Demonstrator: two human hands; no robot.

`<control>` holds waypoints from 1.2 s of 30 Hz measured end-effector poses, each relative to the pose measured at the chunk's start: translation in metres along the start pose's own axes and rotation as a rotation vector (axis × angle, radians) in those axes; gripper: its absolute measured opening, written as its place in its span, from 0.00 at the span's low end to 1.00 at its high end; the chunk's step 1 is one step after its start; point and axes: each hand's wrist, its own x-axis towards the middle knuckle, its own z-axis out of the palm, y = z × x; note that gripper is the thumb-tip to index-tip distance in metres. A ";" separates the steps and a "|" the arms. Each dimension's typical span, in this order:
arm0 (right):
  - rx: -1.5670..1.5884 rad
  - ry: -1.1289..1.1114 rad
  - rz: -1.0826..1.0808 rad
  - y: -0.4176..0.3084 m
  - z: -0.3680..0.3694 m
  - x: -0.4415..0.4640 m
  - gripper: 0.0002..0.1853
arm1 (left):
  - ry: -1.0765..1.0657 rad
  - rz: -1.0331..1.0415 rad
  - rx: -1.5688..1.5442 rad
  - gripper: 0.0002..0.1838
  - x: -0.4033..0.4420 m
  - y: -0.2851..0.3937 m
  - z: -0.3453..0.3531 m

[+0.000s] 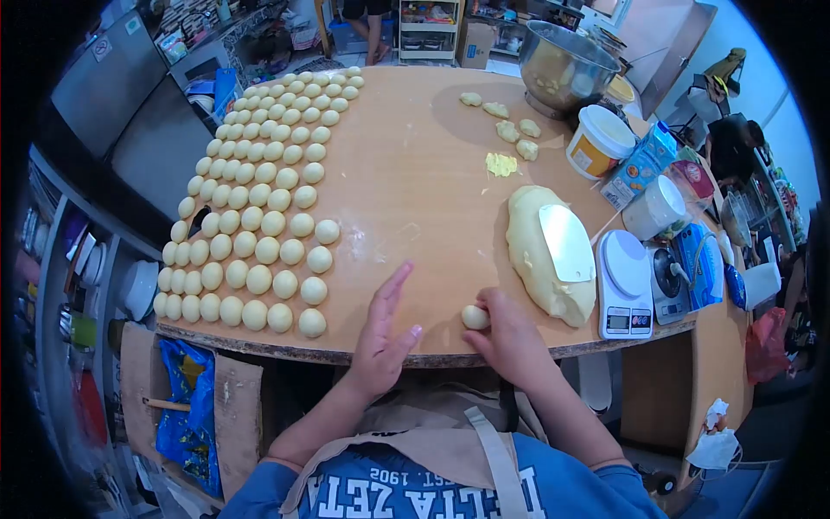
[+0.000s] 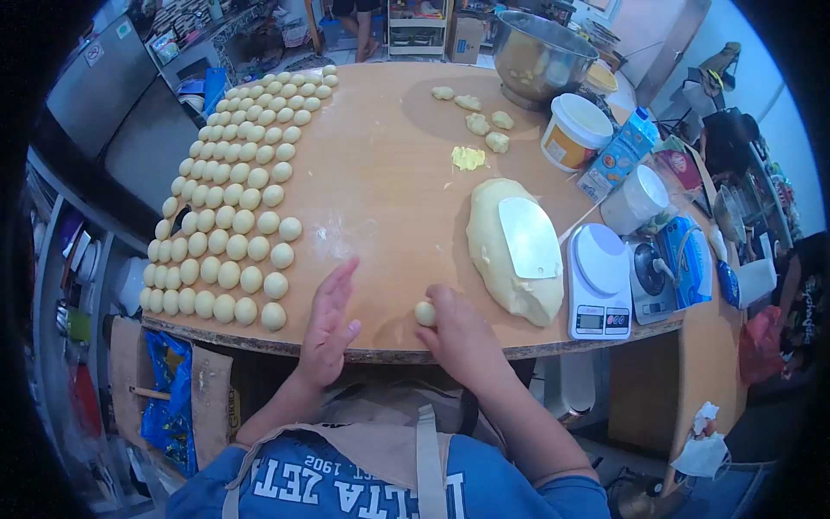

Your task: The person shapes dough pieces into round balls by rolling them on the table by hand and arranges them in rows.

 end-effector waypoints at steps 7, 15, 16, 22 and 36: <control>0.343 0.262 -0.534 -0.013 -0.017 -0.004 0.23 | -0.160 -0.668 -1.165 0.33 0.009 0.008 0.032; 0.170 0.501 -0.681 -0.024 -0.052 -0.007 0.16 | -0.176 -0.461 -1.328 0.40 0.023 0.041 0.035; 0.136 0.490 -0.648 -0.022 -0.056 -0.006 0.16 | -0.134 -0.445 -1.256 0.41 0.025 0.045 0.036; 0.014 0.404 -0.694 -0.026 -0.054 0.009 0.15 | -0.146 -0.451 -1.083 0.39 0.028 0.040 0.039; -0.144 0.537 -0.759 -0.002 -0.052 0.028 0.14 | -0.007 -0.544 -0.970 0.36 0.044 0.057 0.061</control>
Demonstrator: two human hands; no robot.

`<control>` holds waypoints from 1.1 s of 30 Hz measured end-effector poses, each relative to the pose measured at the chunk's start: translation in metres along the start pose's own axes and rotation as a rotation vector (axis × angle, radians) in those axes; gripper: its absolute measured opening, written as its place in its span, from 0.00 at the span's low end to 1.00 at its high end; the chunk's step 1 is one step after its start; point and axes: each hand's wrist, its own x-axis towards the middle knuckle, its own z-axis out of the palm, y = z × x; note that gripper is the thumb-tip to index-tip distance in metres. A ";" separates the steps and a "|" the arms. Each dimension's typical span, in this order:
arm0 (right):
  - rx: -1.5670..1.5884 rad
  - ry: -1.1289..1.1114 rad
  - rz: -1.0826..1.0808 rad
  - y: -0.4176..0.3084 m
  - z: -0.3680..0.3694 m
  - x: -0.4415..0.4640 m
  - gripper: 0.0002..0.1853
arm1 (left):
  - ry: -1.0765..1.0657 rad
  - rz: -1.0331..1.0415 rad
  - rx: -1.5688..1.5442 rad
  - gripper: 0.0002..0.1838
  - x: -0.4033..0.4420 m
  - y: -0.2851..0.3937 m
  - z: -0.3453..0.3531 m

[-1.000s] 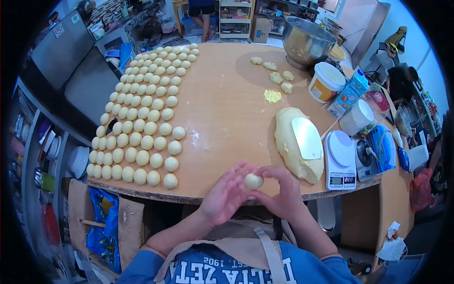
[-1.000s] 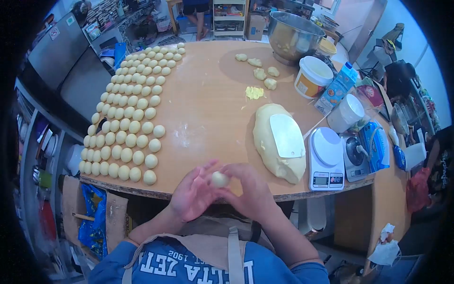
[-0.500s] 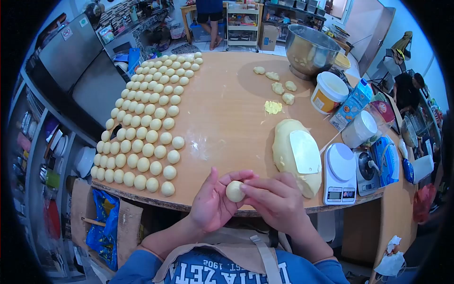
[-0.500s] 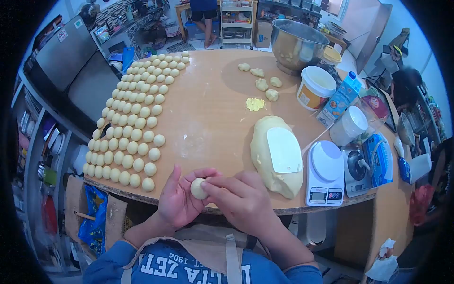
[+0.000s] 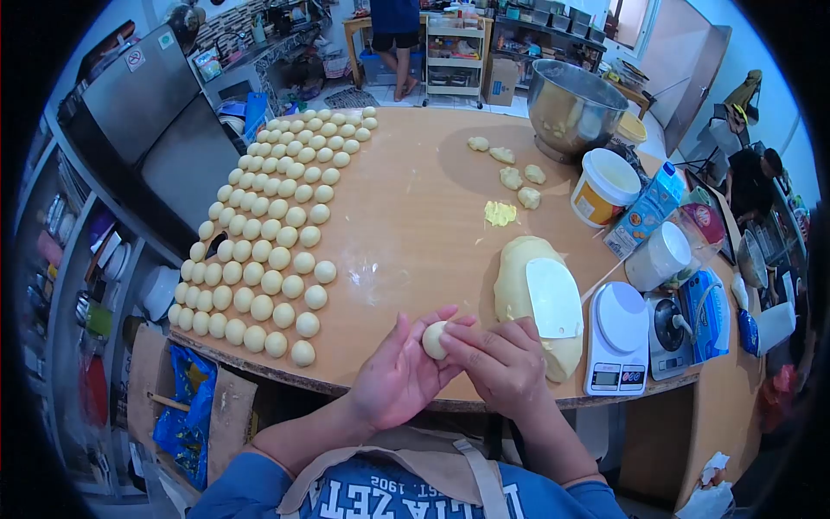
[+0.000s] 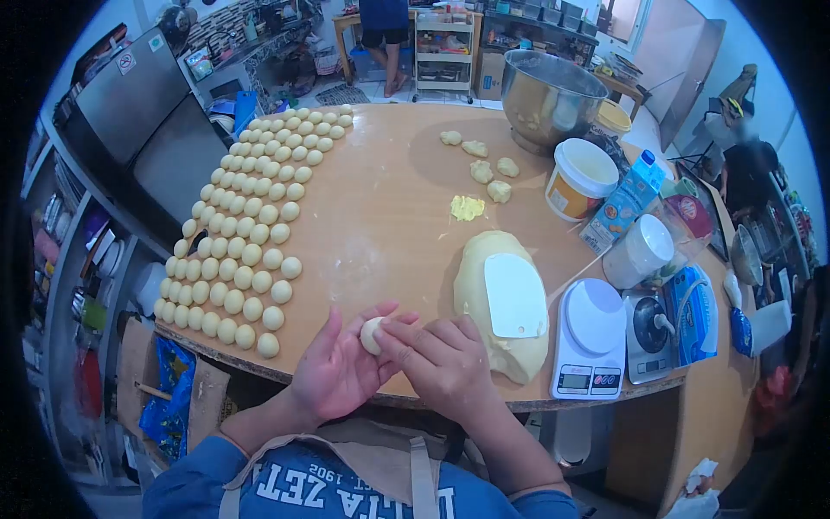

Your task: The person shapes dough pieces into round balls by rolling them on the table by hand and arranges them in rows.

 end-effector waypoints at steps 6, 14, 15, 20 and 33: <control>0.114 0.190 0.099 -0.002 -0.006 0.005 0.11 | -0.016 0.108 0.354 0.32 0.001 0.002 0.010; 0.144 0.057 -0.075 0.002 -0.007 0.007 0.13 | -0.018 -0.055 0.021 0.35 -0.002 0.010 0.007; 0.124 0.076 -0.074 0.002 -0.002 0.008 0.13 | -0.079 -0.145 -0.062 0.35 0.001 0.011 -0.003; 0.094 0.133 -0.015 -0.005 -0.003 0.010 0.14 | -0.056 -0.022 0.047 0.36 -0.010 0.005 0.012; 0.184 0.073 -0.071 -0.011 -0.016 0.009 0.12 | -0.055 -0.018 0.178 0.32 -0.016 0.010 0.014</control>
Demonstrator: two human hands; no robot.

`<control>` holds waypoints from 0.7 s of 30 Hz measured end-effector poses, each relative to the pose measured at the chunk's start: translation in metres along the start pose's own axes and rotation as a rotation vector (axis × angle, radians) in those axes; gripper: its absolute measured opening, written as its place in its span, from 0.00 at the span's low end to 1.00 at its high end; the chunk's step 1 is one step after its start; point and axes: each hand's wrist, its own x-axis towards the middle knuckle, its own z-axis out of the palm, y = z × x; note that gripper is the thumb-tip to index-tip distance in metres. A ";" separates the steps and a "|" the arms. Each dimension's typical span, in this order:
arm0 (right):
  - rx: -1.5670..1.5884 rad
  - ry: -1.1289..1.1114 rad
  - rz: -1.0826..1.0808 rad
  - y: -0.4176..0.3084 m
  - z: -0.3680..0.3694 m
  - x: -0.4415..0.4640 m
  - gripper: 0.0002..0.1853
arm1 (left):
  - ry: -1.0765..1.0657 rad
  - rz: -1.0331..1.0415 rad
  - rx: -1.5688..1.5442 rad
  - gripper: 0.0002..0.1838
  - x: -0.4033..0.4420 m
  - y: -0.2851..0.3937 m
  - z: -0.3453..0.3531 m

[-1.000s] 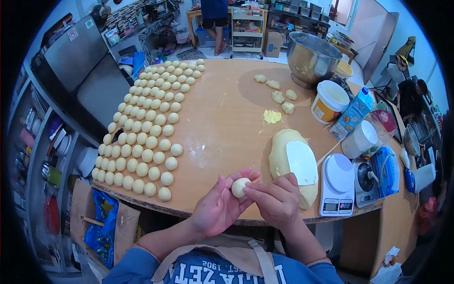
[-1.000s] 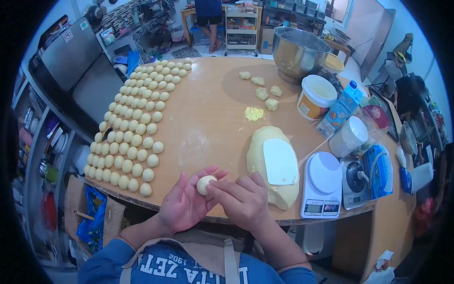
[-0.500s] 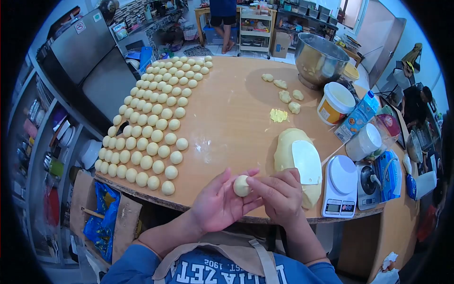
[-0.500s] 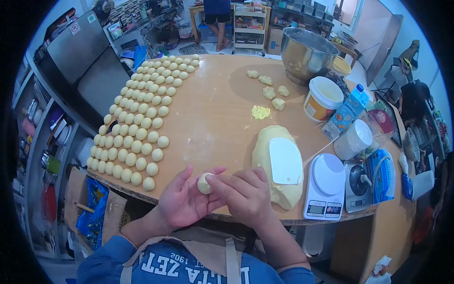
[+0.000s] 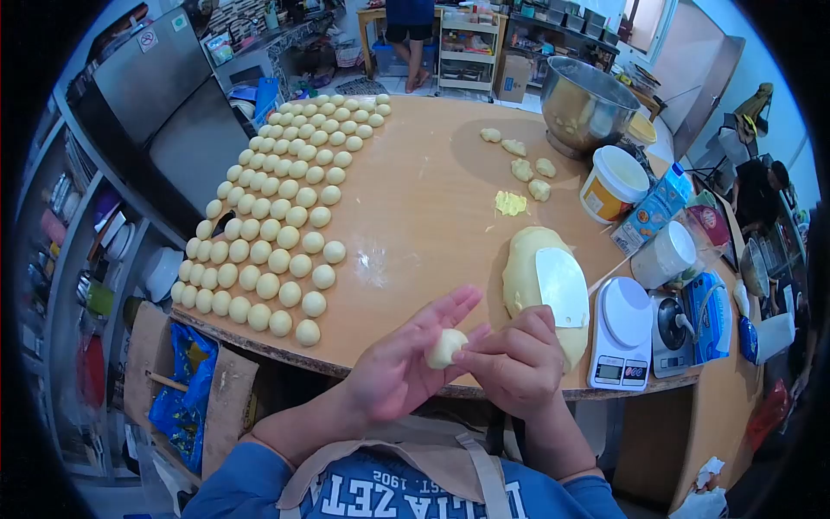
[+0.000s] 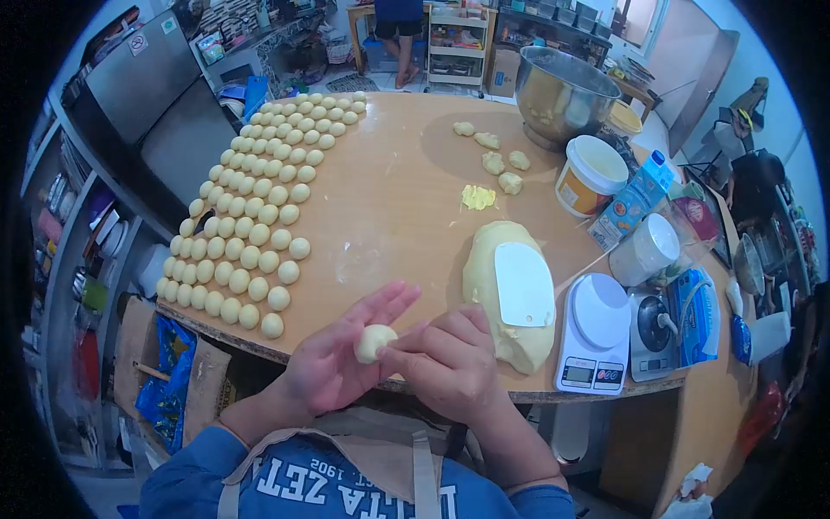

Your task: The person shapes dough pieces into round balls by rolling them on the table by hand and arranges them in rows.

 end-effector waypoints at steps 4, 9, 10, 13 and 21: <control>-0.113 -0.007 -0.029 0.004 0.007 0.003 0.12 | -0.291 -0.140 -0.384 0.29 0.006 -0.006 -0.027; -0.119 0.042 -0.003 0.000 0.009 0.001 0.14 | -0.084 0.067 -0.123 0.33 -0.003 -0.009 0.001; -0.118 0.046 -0.025 0.001 0.008 0.000 0.15 | -0.069 0.102 -0.052 0.33 -0.003 -0.010 0.002; -0.098 0.104 0.018 -0.003 0.004 -0.003 0.15 | -0.093 0.179 0.071 0.33 -0.003 -0.013 -0.001; 0.079 0.044 0.086 0.002 -0.001 0.001 0.14 | -0.110 0.126 0.038 0.29 0.000 -0.006 -0.008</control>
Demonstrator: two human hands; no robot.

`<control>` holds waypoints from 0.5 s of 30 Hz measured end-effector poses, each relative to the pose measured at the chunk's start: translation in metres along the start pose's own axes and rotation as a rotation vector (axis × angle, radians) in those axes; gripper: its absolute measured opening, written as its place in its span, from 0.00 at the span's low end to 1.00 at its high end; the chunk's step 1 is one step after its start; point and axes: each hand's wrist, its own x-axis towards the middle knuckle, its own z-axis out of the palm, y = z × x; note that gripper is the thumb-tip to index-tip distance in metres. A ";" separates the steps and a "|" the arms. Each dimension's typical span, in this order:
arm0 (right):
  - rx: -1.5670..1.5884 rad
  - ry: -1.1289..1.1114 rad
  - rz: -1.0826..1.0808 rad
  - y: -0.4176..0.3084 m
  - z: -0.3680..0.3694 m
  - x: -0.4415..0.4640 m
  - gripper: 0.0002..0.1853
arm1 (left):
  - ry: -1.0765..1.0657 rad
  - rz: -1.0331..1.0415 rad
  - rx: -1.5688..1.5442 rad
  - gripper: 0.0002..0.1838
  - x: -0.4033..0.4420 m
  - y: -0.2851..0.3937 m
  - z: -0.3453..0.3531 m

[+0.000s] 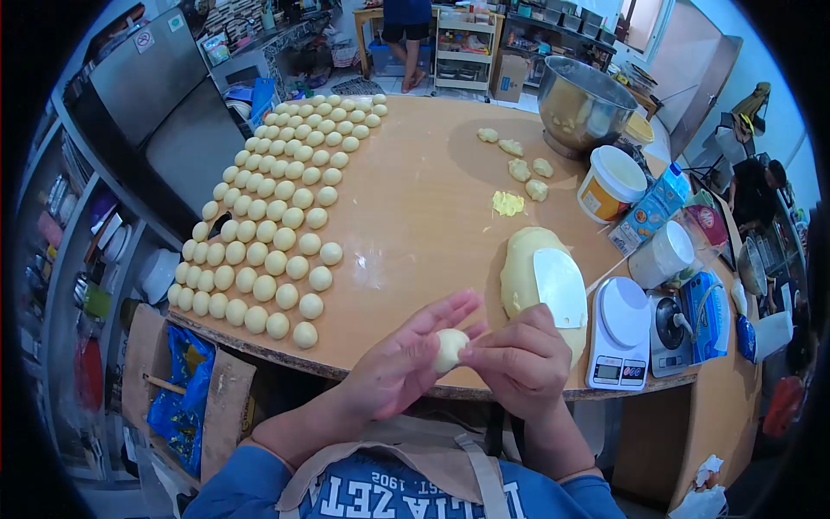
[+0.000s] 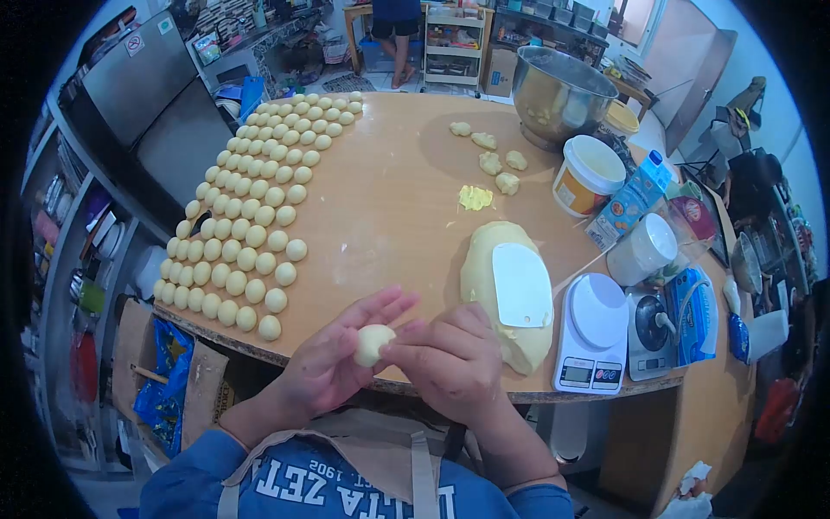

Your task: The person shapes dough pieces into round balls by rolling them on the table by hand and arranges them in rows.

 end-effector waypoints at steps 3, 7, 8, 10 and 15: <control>-0.148 -0.019 -0.059 0.004 -0.003 0.004 0.11 | 0.053 -0.128 -0.098 0.26 -0.003 0.002 -0.013; -0.222 0.011 -0.061 0.002 0.006 0.003 0.10 | 0.226 -0.041 -0.038 0.24 -0.003 0.002 -0.005; -0.230 0.008 -0.083 0.002 0.007 0.004 0.10 | 0.217 -0.015 -0.018 0.24 -0.003 0.002 -0.004; -0.254 0.007 -0.121 0.001 0.007 0.005 0.11 | 0.194 0.032 0.023 0.23 -0.002 0.001 -0.001; -0.161 0.078 -0.016 -0.003 0.001 0.001 0.12 | 0.100 0.045 0.085 0.26 -0.006 0.002 -0.003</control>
